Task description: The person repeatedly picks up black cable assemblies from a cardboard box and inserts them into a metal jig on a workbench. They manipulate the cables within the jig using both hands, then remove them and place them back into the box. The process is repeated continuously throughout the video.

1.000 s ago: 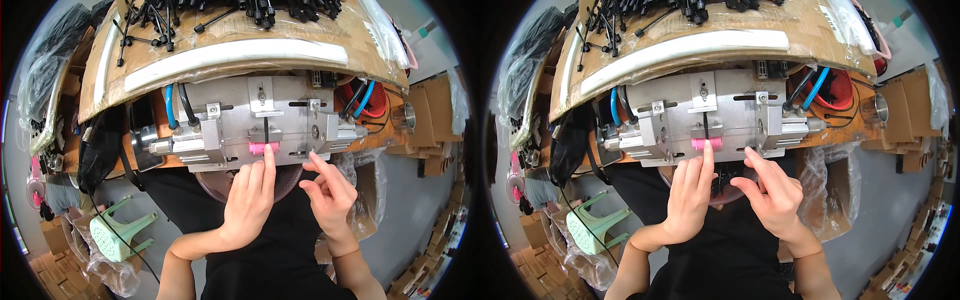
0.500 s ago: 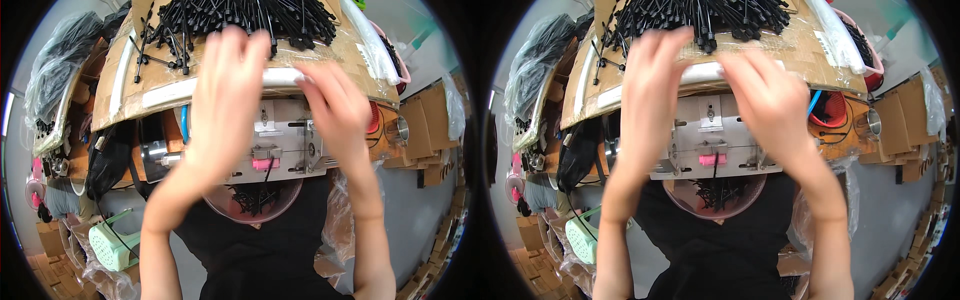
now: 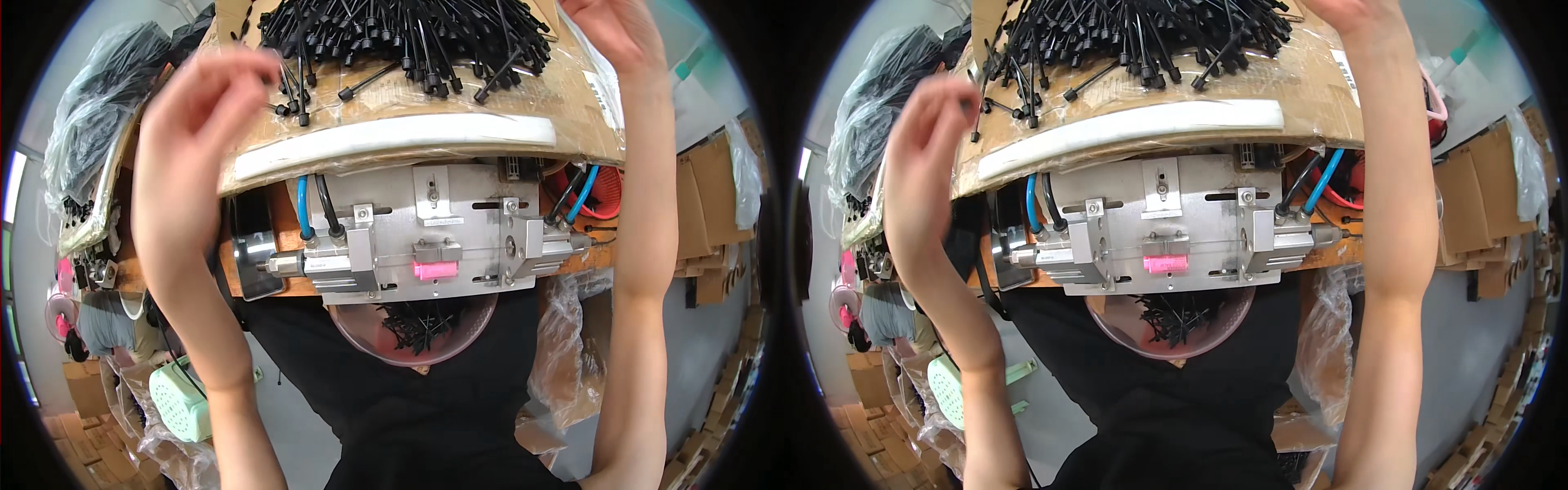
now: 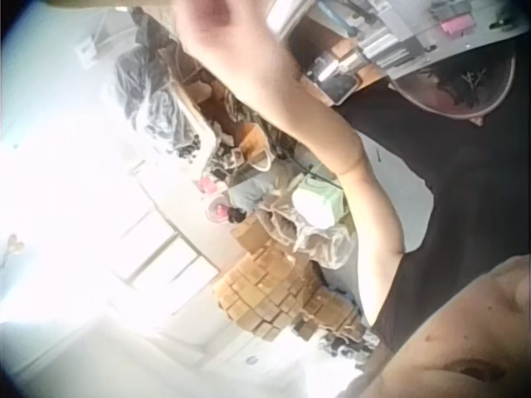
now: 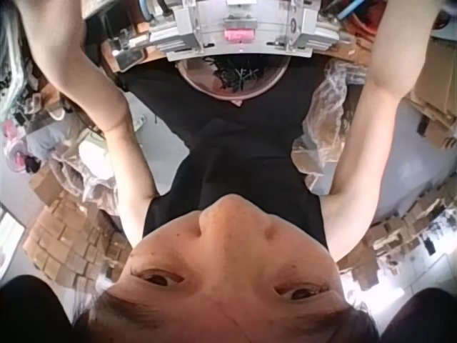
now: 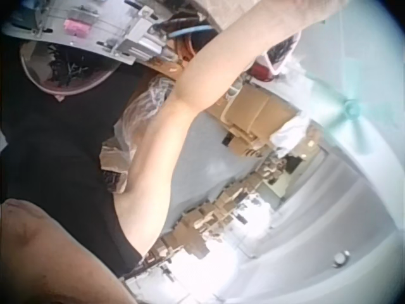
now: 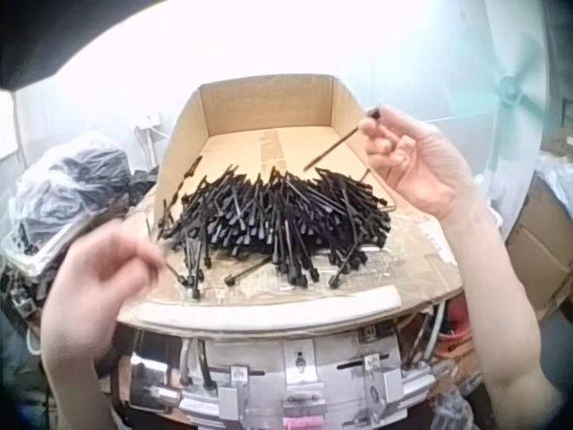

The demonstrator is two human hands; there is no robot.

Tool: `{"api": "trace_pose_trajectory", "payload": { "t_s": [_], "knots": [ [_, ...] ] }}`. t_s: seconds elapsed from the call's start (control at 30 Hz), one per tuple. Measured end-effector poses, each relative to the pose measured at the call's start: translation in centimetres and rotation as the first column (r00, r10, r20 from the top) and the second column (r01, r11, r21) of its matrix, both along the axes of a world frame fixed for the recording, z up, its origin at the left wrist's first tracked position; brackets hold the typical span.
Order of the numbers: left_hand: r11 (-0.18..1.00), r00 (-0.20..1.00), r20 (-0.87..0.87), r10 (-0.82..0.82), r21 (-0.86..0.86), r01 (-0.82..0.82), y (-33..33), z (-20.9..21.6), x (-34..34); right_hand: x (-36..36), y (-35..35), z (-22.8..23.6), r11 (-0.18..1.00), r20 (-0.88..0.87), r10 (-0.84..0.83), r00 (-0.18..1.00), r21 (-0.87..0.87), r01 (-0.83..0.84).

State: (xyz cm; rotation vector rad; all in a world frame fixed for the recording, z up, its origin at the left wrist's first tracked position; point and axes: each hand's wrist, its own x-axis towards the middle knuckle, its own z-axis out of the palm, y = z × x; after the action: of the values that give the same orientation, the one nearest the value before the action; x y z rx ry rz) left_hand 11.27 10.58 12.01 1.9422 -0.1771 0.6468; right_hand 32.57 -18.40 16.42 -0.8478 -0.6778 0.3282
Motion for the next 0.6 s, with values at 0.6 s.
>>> {"api": "trace_pose_trajectory", "payload": {
  "t_s": [0.6],
  "knots": [
    [0.705, 0.983, -0.173, 0.066, 0.705, 0.077, -13.9, -14.8, -10.6, -20.1, -5.2, -9.4, 0.803, 0.501, -0.462, 0.732, -0.113, 0.585]
  ]
}}
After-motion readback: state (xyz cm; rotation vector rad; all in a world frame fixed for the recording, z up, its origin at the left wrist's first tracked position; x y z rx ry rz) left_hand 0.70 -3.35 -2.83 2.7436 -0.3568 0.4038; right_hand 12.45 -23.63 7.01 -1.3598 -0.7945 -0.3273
